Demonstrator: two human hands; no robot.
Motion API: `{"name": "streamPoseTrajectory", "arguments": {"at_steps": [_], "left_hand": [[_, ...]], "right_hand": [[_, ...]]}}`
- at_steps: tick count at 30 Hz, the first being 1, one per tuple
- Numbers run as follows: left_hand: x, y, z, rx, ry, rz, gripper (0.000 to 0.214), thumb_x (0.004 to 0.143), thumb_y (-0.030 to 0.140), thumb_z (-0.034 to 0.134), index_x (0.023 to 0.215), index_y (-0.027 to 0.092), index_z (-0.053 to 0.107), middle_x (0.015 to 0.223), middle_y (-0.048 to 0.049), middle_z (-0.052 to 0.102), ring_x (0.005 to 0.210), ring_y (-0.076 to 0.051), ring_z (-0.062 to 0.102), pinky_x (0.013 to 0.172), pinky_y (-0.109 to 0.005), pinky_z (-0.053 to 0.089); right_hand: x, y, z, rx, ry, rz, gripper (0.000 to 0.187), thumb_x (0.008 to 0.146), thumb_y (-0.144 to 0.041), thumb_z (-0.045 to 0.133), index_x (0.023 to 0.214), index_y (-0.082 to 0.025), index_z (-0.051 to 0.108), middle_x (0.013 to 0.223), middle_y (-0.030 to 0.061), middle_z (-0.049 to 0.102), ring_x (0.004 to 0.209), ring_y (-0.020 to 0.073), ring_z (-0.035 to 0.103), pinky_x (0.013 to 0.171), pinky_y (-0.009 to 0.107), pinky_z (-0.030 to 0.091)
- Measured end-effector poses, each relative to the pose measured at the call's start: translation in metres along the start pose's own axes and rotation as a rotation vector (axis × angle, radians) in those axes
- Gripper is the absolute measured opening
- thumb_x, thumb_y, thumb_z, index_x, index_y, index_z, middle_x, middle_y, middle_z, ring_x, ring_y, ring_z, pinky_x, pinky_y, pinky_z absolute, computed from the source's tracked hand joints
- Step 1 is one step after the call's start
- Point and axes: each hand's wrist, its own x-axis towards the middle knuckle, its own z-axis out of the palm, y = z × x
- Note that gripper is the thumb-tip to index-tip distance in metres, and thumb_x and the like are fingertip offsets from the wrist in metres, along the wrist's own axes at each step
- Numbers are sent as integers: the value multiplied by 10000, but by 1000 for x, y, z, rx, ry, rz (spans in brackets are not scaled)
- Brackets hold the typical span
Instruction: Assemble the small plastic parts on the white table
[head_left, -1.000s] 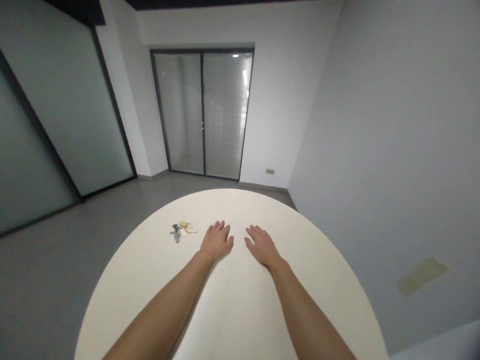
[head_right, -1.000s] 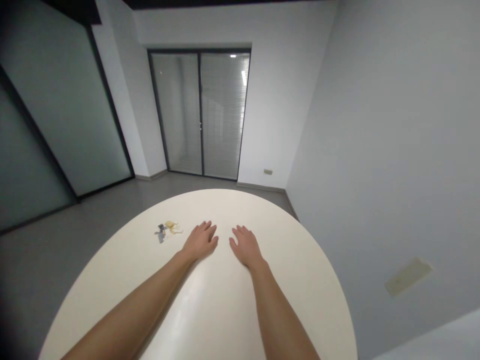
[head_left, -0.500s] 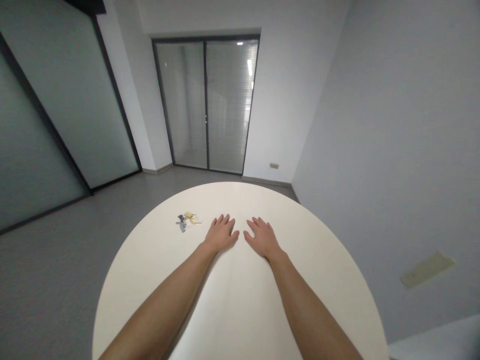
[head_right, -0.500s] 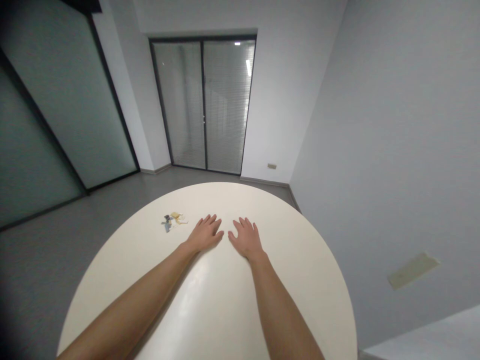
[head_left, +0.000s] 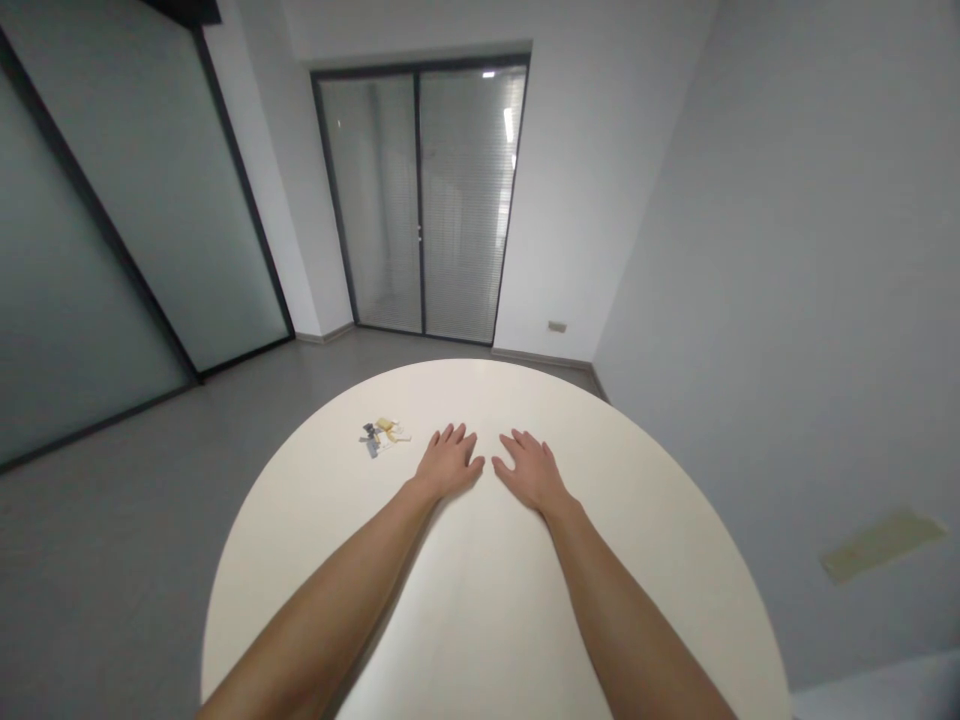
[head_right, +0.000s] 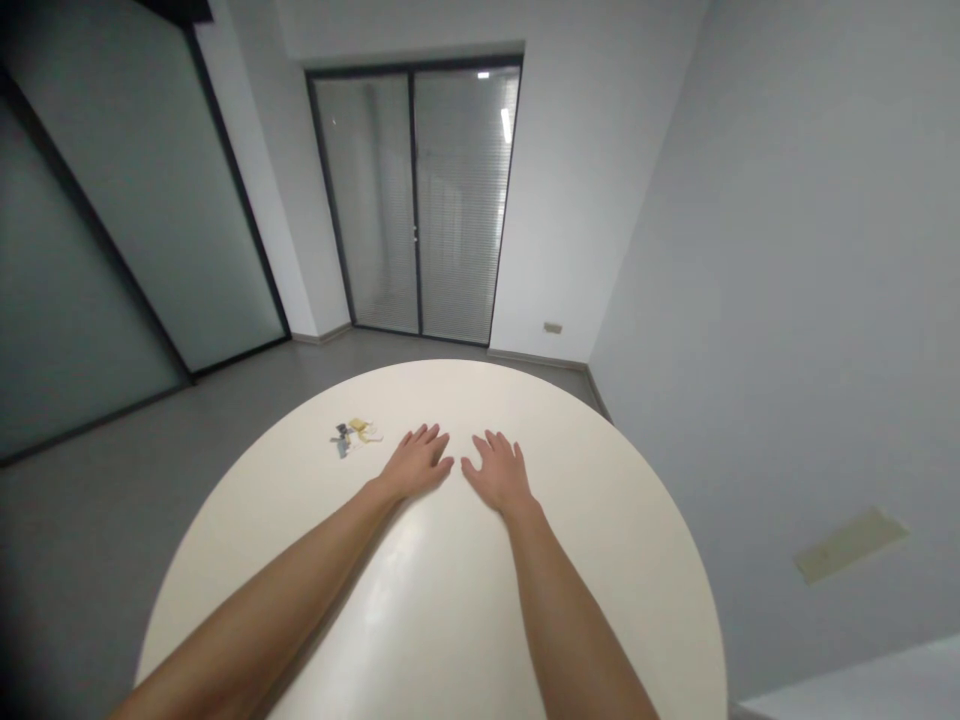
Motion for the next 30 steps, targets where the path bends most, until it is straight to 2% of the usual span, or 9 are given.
{"name": "streamPoseTrajectory", "arguments": {"at_steps": [13,23,30], "left_hand": [[0,-2,1,-33,15,0,483,924,450,449,1345,220,502,1542,-143,369,1437,-356,282,1147,-553,232],[-1,1,-4,-22,-2,-3,501,923,462,438,1353,212,496,1543,-143,366,1435,-357,284,1144,-543,241],[-1,-1,-1,-6,8,9,512,926,472,421,1365,215,485,1543,-138,366,1434,-359,284,1143,-544,242]], "right_hand": [[3,6,8,7,5,-24,574,958,-522,414,1443,-218,453,1552,109,352,1447,301,253,1157,514,157],[2,5,6,16,-1,-19,575,957,-521,418,1444,-216,453,1555,102,349,1450,302,247,1161,517,158],[1,4,4,14,1,-22,568,957,-514,421,1438,-213,463,1549,99,361,1443,300,264,1162,515,165]]}}
